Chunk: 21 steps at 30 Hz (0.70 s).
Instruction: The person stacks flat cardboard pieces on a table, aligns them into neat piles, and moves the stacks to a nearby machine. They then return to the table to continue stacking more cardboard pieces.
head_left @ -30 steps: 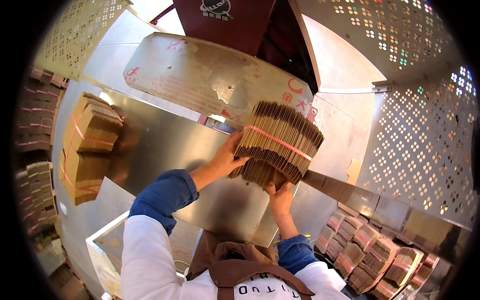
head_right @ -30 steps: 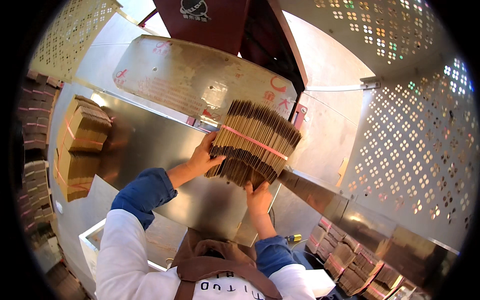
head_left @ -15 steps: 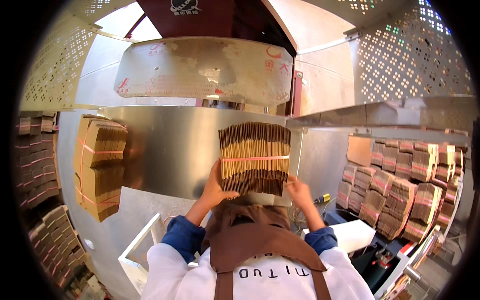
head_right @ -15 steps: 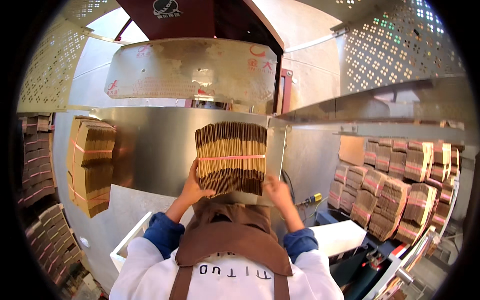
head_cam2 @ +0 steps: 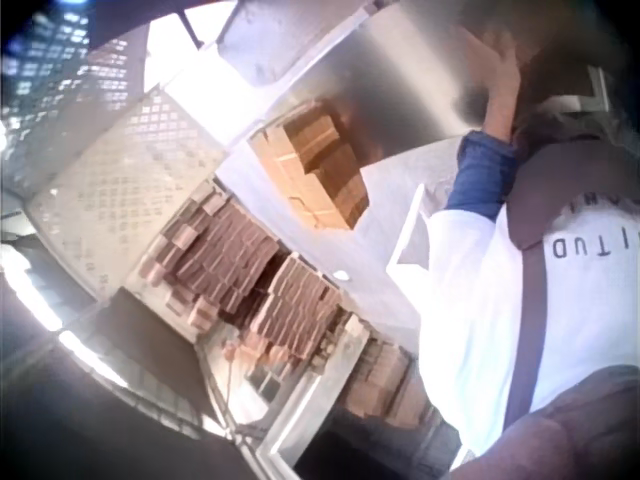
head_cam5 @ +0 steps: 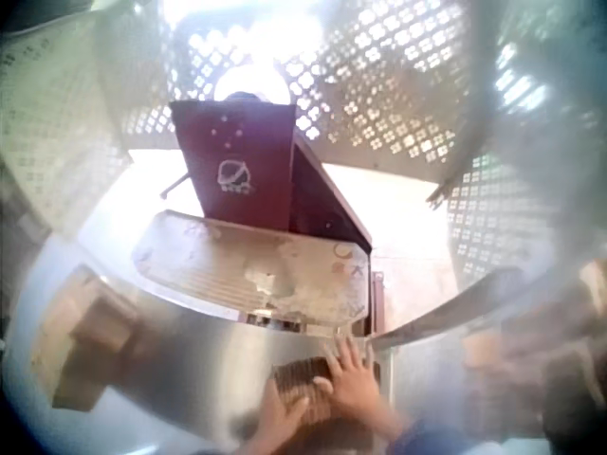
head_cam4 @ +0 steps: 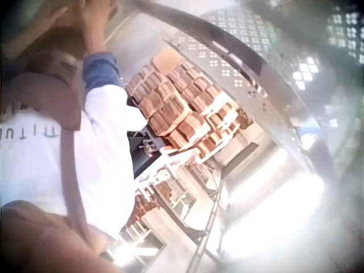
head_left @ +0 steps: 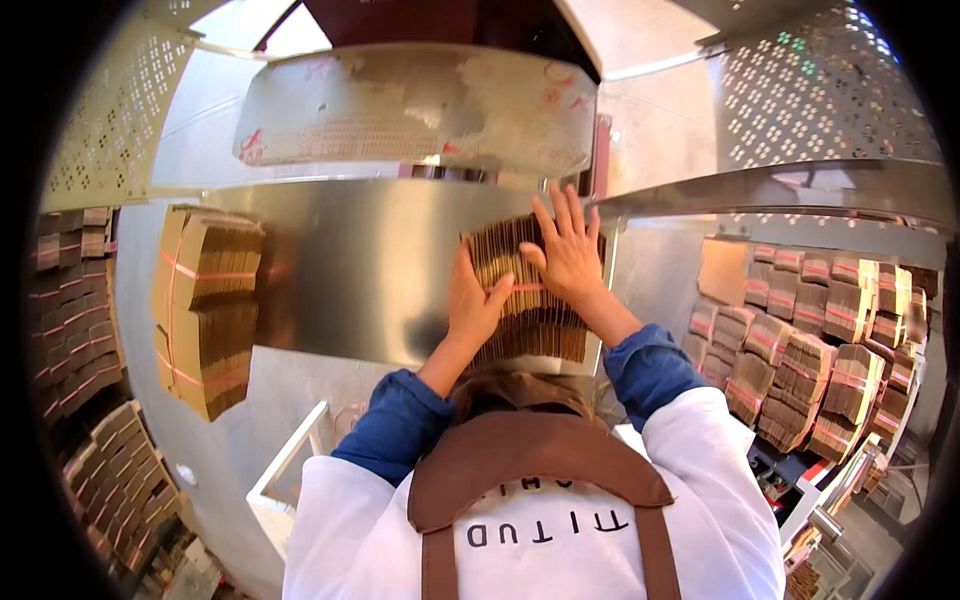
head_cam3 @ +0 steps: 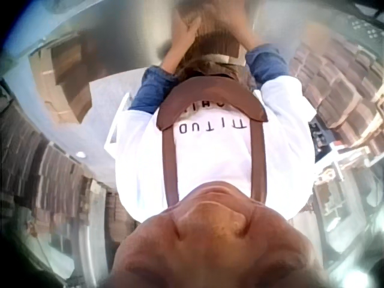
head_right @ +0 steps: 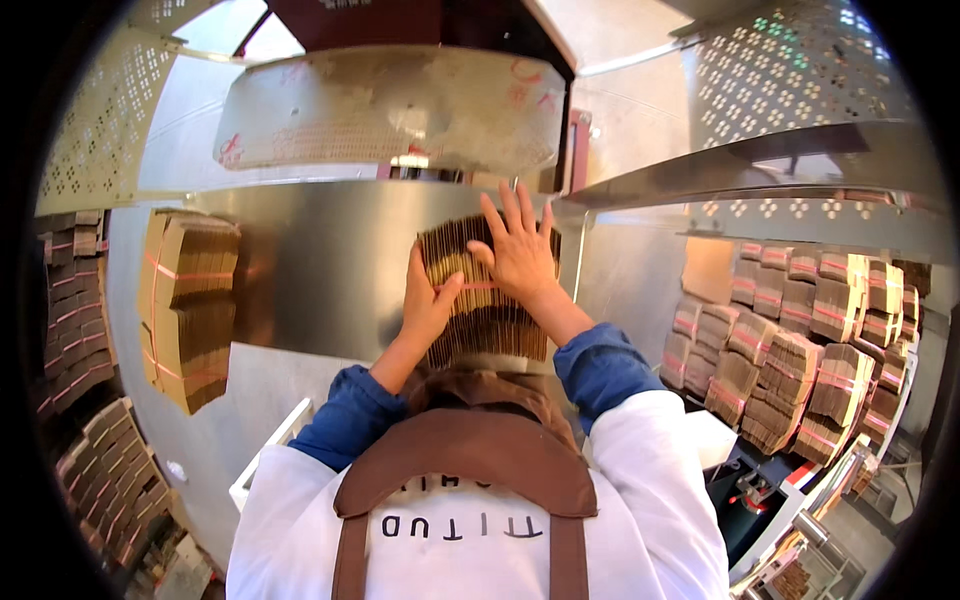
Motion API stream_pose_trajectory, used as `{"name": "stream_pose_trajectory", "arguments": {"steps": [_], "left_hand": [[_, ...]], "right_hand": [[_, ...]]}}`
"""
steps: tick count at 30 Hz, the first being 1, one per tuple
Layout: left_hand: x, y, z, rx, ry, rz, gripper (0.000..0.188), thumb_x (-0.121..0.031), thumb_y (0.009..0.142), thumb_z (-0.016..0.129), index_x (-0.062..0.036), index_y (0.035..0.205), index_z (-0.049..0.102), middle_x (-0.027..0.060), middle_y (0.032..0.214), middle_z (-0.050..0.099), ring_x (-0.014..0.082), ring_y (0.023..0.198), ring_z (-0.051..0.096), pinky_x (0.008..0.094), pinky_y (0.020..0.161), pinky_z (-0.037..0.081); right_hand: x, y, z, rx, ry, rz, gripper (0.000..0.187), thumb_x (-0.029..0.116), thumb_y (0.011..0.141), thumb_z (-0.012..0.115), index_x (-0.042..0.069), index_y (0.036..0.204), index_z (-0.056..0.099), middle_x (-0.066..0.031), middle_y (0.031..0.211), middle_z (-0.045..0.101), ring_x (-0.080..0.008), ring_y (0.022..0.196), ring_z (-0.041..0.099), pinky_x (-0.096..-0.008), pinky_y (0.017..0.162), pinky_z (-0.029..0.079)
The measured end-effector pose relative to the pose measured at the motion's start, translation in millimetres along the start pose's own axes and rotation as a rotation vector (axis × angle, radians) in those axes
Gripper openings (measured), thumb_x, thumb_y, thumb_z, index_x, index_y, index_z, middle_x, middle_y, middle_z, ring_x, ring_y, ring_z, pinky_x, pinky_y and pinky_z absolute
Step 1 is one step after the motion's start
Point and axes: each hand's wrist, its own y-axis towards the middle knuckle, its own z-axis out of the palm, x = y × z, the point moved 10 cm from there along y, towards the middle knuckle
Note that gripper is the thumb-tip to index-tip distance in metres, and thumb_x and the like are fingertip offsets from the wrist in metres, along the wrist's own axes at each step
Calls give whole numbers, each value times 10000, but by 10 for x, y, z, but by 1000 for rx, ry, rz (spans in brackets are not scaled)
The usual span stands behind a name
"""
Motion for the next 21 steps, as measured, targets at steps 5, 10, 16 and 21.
{"name": "stream_pose_trajectory", "arguments": {"steps": [5, 10, 16, 21], "left_hand": [[29, -207, 7, 241, -483, -125, 1105, -362, 762, 785, 14, 1507, 61, 247, 1492, 283, 369, 1373, 331, 444, 1119, 307], [323, -455, 105, 421, 100, 175, 1375, -586, 590, 833, -1, 1517, 3, 277, 1564, 72, 412, 1455, 113, 442, 1182, 178], [-98, -80, -225, 335, 43, -37, 1239, -489, 705, 796, 43, 1503, 11, 291, 1526, 211, 394, 1411, 271, 402, 1150, 262], [-1082, 163, -807, 514, 22, -200, 1154, -510, 771, 745, 35, 1508, 44, 279, 1434, 401, 360, 1356, 391, 389, 1098, 336]], "right_hand": [[-946, -405, -239, -257, 577, 118, 506, 335, 968, 448, 52, 1388, 455, -168, 1506, 334, -339, 1407, 279, -454, 1156, 213], [-1381, -1457, 1056, 129, 1365, 635, 667, 511, 1028, 204, 51, 1510, 245, -146, 1559, 260, -276, 1440, 236, -371, 1161, 206], [-1294, -931, 662, 219, 1168, 518, 709, 581, 1011, 184, 84, 1504, 294, -164, 1322, 544, -243, 1170, 555, -341, 991, 443], [-947, -356, -503, 586, 1090, 222, 770, 670, 966, 212, 40, 1227, 567, -37, 820, 642, -106, 604, 585, -234, 517, 483]]}}
